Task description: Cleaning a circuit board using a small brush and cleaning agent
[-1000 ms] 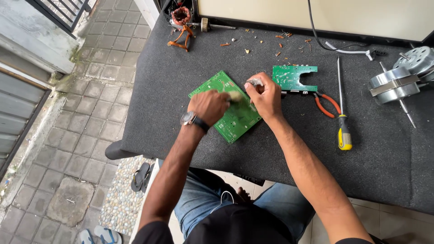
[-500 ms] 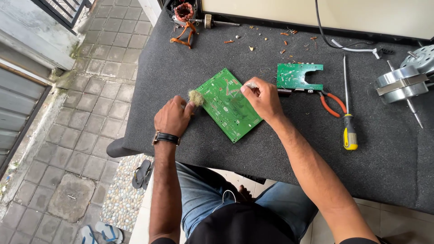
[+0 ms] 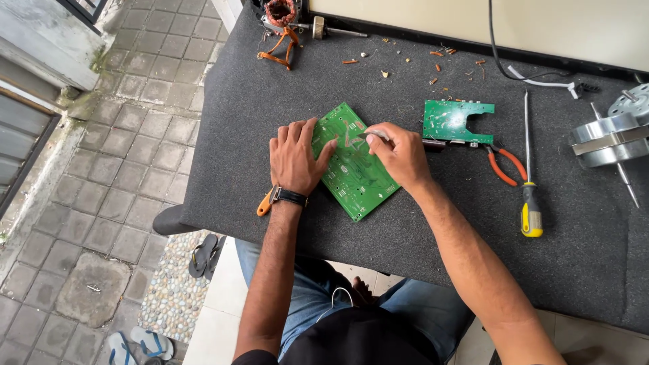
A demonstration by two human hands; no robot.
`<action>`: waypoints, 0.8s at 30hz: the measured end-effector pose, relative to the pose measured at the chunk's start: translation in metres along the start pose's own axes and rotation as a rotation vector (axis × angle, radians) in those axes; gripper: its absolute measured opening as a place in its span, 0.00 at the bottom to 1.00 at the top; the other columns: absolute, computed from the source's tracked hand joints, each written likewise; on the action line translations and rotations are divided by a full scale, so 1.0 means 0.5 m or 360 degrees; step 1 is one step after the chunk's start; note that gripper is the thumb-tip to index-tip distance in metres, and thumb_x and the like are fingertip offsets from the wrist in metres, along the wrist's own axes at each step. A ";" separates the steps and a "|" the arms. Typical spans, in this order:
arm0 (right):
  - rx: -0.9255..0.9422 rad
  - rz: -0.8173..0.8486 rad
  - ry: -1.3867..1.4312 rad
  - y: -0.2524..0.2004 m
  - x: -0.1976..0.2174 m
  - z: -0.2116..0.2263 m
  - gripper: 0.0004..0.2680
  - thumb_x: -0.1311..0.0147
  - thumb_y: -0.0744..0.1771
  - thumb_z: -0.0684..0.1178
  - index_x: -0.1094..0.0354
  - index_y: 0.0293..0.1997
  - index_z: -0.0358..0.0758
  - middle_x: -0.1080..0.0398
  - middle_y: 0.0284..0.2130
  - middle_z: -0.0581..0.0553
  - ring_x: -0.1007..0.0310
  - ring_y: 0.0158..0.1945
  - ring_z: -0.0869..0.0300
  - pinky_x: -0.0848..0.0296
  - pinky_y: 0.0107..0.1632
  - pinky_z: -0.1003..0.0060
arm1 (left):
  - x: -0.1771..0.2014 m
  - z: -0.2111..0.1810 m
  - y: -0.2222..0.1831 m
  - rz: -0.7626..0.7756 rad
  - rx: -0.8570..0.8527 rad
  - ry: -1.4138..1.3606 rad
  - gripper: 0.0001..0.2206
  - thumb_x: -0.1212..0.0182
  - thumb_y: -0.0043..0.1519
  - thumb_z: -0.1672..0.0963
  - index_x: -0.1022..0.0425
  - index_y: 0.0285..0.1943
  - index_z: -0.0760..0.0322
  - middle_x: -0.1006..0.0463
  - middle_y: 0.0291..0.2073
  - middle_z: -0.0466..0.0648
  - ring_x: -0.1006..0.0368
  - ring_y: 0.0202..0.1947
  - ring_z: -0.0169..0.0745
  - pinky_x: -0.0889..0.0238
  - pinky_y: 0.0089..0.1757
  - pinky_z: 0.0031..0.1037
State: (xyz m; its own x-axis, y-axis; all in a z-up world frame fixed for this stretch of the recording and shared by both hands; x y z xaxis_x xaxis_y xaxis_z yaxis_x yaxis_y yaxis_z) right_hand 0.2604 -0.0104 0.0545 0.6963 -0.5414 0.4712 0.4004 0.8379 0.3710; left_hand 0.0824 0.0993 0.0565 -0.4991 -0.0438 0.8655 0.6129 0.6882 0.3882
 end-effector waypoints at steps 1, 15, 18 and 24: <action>-0.0001 0.0005 0.0001 0.001 -0.003 0.004 0.05 0.43 0.68 0.46 0.22 0.45 0.44 0.25 0.23 0.49 0.31 0.22 0.65 0.31 0.29 0.67 | -0.001 0.004 0.000 0.0001 0.0005 0.0000 0.29 0.45 0.65 0.39 0.31 0.66 0.55 0.27 0.52 0.44 0.35 0.53 0.43 0.41 0.48 0.34; -0.0194 0.0012 0.0452 -0.013 0.019 -0.017 0.12 0.39 0.67 0.39 0.31 0.56 0.31 0.24 0.30 0.37 0.30 0.20 0.66 0.30 0.27 0.73 | 0.005 0.003 -0.007 -0.0137 -0.0027 -0.0008 0.27 0.42 0.64 0.41 0.28 0.64 0.56 0.27 0.49 0.46 0.33 0.51 0.45 0.42 0.47 0.36; -0.0113 0.0049 0.0063 -0.010 0.028 -0.012 0.08 0.41 0.68 0.41 0.25 0.52 0.37 0.21 0.31 0.41 0.26 0.22 0.64 0.30 0.28 0.70 | 0.003 0.004 -0.010 -0.0146 -0.0016 0.0010 0.27 0.42 0.64 0.41 0.28 0.64 0.56 0.27 0.49 0.45 0.33 0.52 0.45 0.41 0.47 0.36; 0.0157 0.0010 -0.0252 -0.013 0.006 0.019 0.04 0.39 0.68 0.44 0.21 0.46 0.44 0.21 0.37 0.43 0.20 0.41 0.48 0.24 0.44 0.57 | 0.008 0.002 -0.010 -0.0146 -0.0021 0.0005 0.27 0.43 0.64 0.41 0.28 0.64 0.57 0.27 0.49 0.46 0.33 0.51 0.44 0.42 0.47 0.36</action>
State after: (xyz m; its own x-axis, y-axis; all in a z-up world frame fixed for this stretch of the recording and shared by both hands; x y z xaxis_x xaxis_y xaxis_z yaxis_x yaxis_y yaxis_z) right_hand 0.2543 -0.0180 0.0610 0.5932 -0.5469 0.5908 0.3306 0.8346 0.4407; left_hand 0.0769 0.0964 0.0576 -0.5514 -0.1087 0.8272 0.5728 0.6715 0.4701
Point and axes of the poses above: each hand's wrist, its own y-axis towards the middle knuckle, its own x-axis out of the back of the hand, z = x × y, the point moved 10 cm from there along y, towards the middle knuckle
